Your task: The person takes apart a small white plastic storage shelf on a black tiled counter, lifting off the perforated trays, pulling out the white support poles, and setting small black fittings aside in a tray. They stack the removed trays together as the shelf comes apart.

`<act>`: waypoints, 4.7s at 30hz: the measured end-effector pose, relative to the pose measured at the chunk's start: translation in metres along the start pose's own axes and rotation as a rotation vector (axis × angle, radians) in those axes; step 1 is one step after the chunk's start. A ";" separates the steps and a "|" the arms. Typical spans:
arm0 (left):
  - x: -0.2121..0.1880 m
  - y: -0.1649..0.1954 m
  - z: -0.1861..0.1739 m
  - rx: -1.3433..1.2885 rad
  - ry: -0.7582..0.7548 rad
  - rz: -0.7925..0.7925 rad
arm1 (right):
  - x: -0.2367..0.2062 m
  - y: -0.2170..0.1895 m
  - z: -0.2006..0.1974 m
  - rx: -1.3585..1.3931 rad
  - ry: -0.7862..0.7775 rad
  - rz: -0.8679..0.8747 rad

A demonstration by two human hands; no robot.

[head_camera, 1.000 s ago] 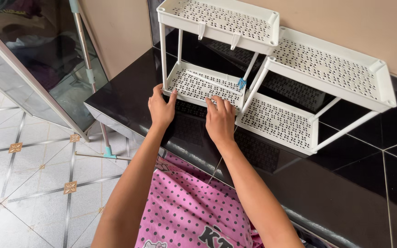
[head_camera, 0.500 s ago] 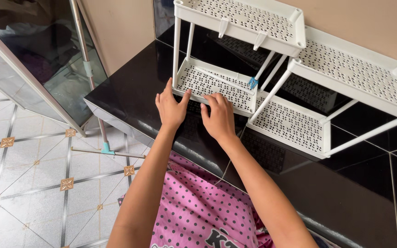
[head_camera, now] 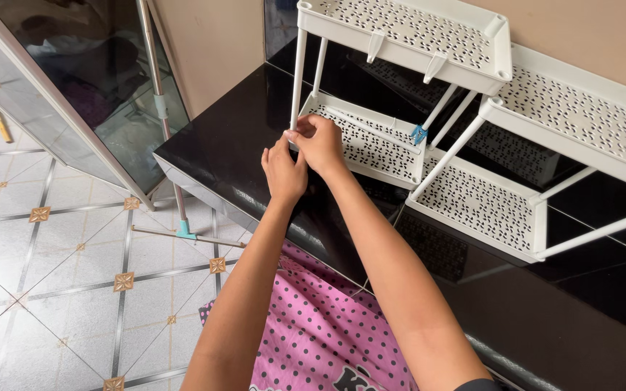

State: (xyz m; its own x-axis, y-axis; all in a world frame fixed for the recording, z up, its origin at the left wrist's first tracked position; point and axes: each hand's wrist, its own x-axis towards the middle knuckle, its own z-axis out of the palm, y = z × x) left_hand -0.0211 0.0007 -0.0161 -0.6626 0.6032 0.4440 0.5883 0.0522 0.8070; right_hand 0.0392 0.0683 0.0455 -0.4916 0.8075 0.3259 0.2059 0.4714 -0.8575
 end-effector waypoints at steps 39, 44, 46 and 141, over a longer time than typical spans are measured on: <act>0.007 0.007 -0.011 -0.263 0.093 -0.075 | -0.014 -0.014 -0.022 0.114 0.251 -0.286; 0.049 0.015 -0.026 -0.734 0.231 -0.084 | 0.010 -0.036 -0.028 0.268 0.252 -0.314; 0.075 0.030 -0.039 -0.853 0.227 0.116 | 0.025 -0.048 -0.028 0.263 0.249 -0.364; -0.010 0.056 -0.008 0.529 -0.081 0.544 | -0.078 0.069 -0.065 -0.307 0.149 -0.071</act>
State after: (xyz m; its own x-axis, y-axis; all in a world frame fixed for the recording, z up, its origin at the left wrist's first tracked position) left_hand 0.0149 -0.0090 0.0276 -0.1920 0.7087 0.6789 0.9793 0.0934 0.1794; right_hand 0.1468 0.0613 -0.0129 -0.3895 0.8011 0.4545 0.4319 0.5947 -0.6781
